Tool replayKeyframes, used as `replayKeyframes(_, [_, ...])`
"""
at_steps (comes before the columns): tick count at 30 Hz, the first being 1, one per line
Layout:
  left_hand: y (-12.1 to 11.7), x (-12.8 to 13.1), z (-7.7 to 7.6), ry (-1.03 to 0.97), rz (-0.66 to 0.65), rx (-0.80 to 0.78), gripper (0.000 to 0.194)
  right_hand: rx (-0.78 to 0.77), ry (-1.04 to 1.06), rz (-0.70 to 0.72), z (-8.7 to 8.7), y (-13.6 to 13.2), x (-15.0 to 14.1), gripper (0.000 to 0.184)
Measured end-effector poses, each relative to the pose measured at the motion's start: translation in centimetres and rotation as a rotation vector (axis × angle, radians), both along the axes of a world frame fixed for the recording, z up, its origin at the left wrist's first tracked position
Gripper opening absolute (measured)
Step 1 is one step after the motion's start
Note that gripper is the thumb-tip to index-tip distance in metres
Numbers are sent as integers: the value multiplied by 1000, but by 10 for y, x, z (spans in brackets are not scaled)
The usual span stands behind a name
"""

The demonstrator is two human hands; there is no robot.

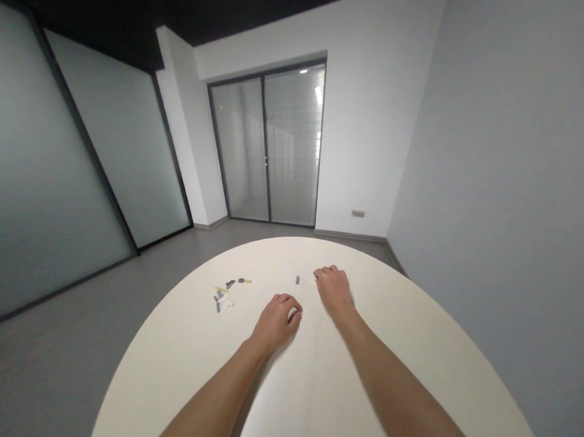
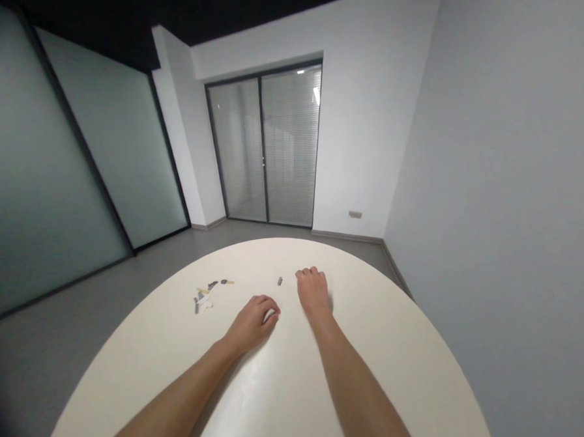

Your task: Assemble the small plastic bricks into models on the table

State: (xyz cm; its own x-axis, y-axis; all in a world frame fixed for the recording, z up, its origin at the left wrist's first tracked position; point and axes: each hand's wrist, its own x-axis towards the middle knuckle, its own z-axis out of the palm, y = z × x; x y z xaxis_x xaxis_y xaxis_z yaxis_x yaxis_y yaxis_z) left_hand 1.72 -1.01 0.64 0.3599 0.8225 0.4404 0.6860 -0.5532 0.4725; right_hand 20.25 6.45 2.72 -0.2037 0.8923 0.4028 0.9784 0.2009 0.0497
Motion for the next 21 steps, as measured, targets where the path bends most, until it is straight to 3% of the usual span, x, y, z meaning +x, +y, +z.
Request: replayKeyframes(21, [0,0,0,-8,1,-7,17,19,-5,48,-4,-4,-3,25])
